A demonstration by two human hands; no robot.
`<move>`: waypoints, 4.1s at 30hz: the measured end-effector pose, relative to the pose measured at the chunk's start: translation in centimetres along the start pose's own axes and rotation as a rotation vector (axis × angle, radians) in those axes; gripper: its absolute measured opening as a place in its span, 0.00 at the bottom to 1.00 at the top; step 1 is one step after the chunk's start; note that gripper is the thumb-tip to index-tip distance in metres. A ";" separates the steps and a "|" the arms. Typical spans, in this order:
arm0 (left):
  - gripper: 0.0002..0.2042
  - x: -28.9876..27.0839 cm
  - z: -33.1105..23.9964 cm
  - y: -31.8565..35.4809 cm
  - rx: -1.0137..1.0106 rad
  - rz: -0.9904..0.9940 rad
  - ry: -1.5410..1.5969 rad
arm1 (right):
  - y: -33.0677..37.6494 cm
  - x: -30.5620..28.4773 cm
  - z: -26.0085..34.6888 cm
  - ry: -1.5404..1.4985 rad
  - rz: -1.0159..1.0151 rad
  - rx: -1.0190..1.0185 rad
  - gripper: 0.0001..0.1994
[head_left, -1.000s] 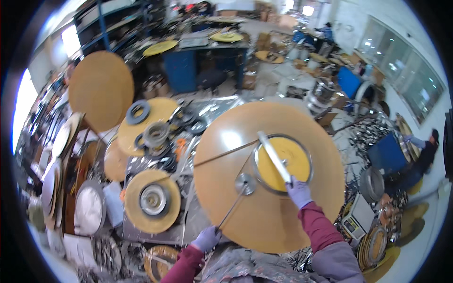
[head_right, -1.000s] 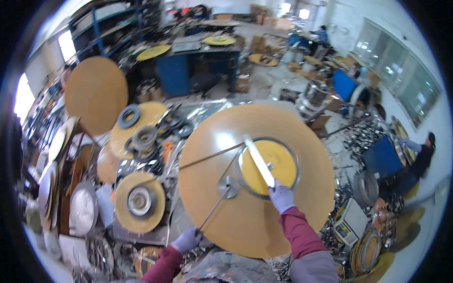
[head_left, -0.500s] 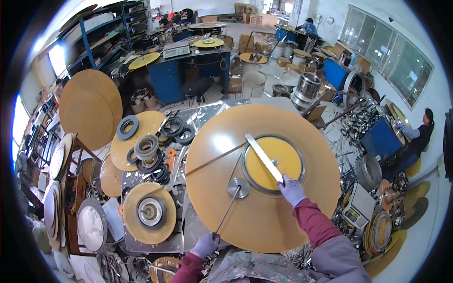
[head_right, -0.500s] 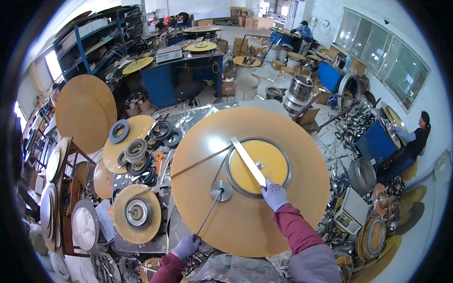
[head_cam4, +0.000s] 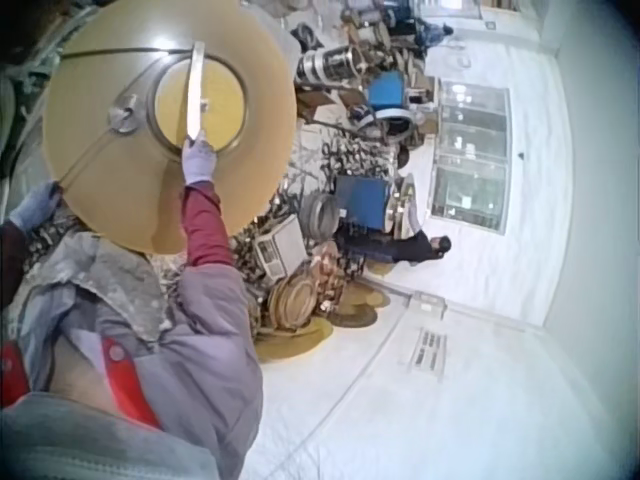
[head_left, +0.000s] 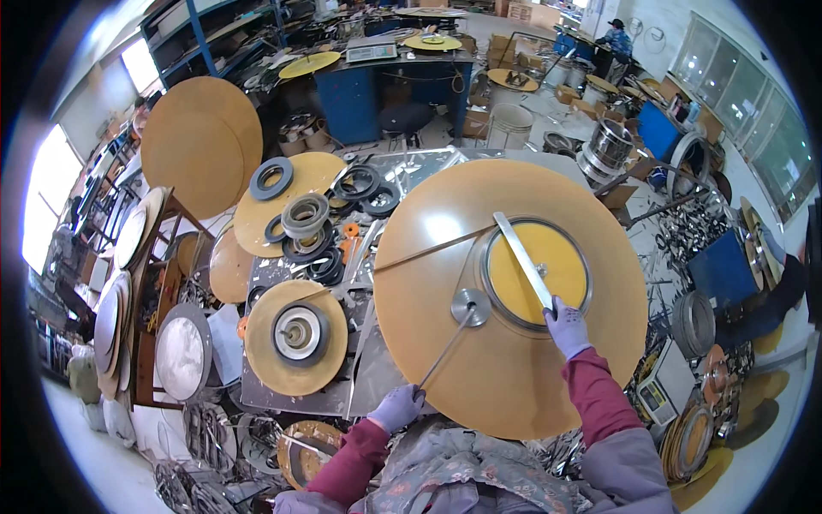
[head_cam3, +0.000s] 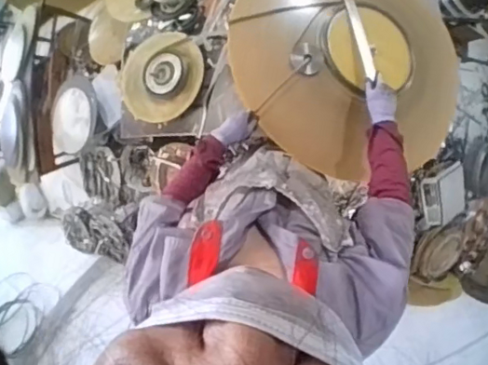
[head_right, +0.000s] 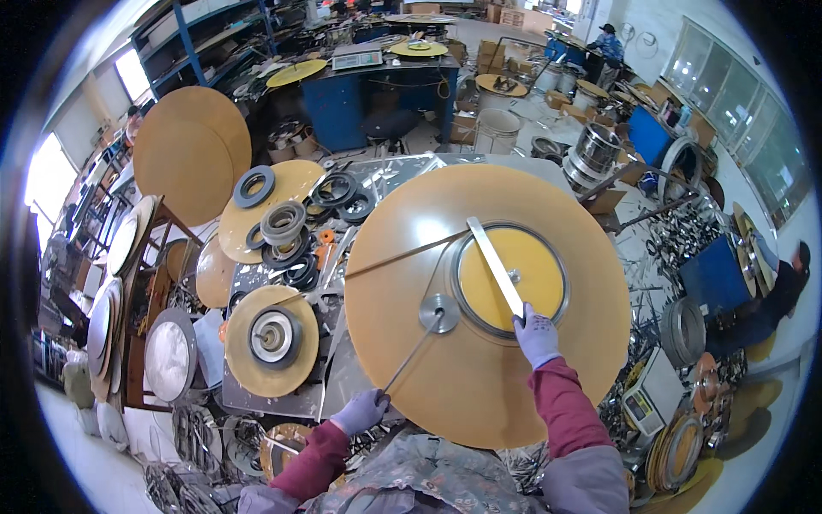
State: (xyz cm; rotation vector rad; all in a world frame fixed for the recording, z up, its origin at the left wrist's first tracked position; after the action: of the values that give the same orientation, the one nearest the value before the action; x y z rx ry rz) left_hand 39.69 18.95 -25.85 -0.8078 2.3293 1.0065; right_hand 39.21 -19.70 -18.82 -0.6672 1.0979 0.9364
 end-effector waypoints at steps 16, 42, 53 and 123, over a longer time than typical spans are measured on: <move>0.16 0.9 0.6 -0.2 0.030 -0.041 0.004 | -0.2 0.3 0.7 -0.054 -0.013 -0.035 0.20; 0.14 0.2 0.6 -0.3 0.006 -0.031 0.003 | 0.1 -0.6 0.8 -0.004 0.022 0.034 0.20; 0.15 -0.7 -0.7 -0.3 0.037 -0.014 -0.065 | -0.3 -0.2 0.3 -0.007 0.022 0.042 0.19; 0.14 0.6 1.1 -0.8 0.021 -0.023 -0.014 | -0.4 -0.2 0.9 0.006 0.026 0.036 0.18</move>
State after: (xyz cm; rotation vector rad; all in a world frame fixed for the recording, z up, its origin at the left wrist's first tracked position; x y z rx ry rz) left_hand 40.02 19.13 -27.25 -0.8154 2.3098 0.9735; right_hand 39.95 -19.21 -18.34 -0.6285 1.1284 0.9353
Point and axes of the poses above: each hand's wrist, its own y-axis away from the middle knuckle, its own x-axis out of the palm, z = x × y, the point moved 9 cm from there along -y, towards the middle knuckle, and after that the axes turned 6 degrees about -y, right-handed, at the moved point
